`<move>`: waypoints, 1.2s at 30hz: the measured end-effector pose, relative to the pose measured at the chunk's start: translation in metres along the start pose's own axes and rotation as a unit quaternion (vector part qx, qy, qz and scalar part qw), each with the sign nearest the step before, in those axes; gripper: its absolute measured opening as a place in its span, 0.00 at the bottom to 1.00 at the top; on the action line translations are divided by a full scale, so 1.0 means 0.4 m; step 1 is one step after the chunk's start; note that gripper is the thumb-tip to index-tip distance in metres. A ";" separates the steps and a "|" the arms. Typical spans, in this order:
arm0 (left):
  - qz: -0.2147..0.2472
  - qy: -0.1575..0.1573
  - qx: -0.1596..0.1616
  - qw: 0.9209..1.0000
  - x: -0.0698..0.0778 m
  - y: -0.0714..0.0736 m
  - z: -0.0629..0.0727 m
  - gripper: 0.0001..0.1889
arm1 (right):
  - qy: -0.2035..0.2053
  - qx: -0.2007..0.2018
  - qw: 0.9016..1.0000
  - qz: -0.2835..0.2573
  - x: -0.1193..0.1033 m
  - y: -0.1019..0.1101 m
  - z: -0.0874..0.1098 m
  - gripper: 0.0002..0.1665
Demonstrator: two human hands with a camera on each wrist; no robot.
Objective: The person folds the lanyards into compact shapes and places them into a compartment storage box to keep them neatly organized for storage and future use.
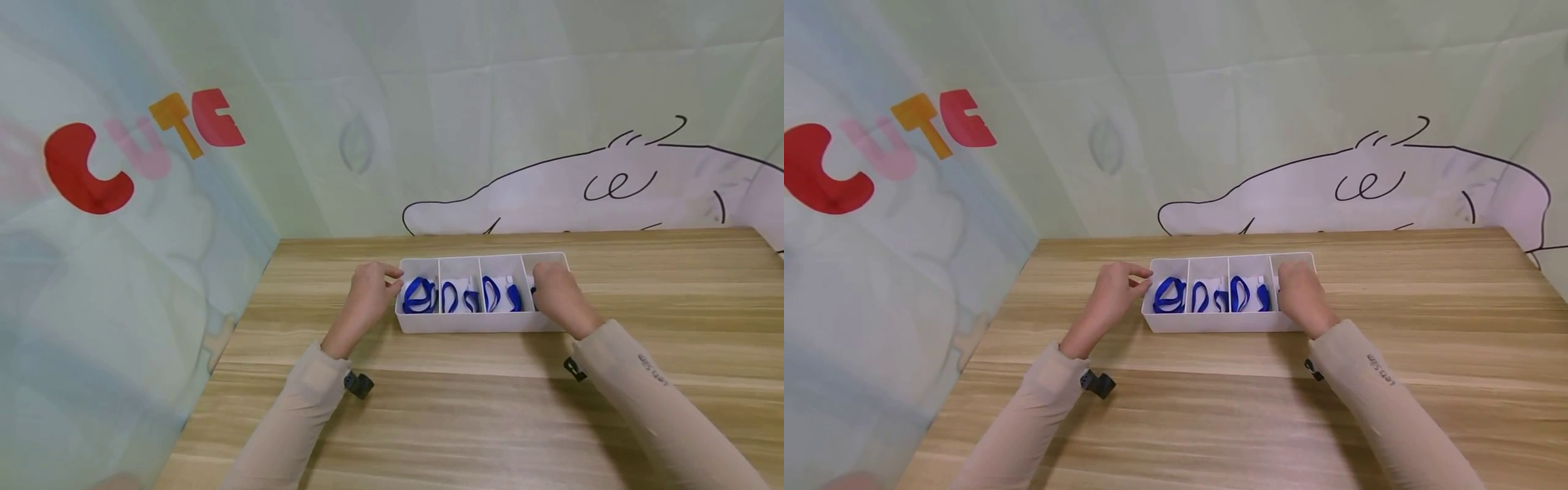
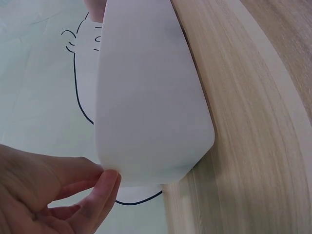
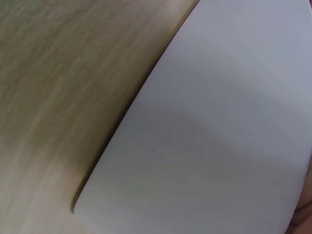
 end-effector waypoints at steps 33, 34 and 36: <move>0.004 -0.005 0.000 1.000 -0.003 -0.009 -0.017 0.09 | 0.050 0.018 0.999 -0.002 -0.015 0.078 0.018 0.17; 0.005 -0.005 0.000 1.000 -0.004 -0.010 -0.016 0.09 | 0.047 0.013 0.999 -0.002 -0.013 0.083 0.017 0.17; 0.006 -0.007 0.000 1.000 -0.006 -0.010 -0.013 0.09 | 0.035 -0.001 0.999 -0.014 -0.011 0.095 0.016 0.15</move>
Point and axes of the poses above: each hand's wrist, its own z-axis away from the middle knuckle, its own y-axis out of the back of the hand, x = y × z, the point moved 1 cm from there along -z, towards the middle knuckle, and after that the axes turned 2 degrees about x, right-handed, at the moved point
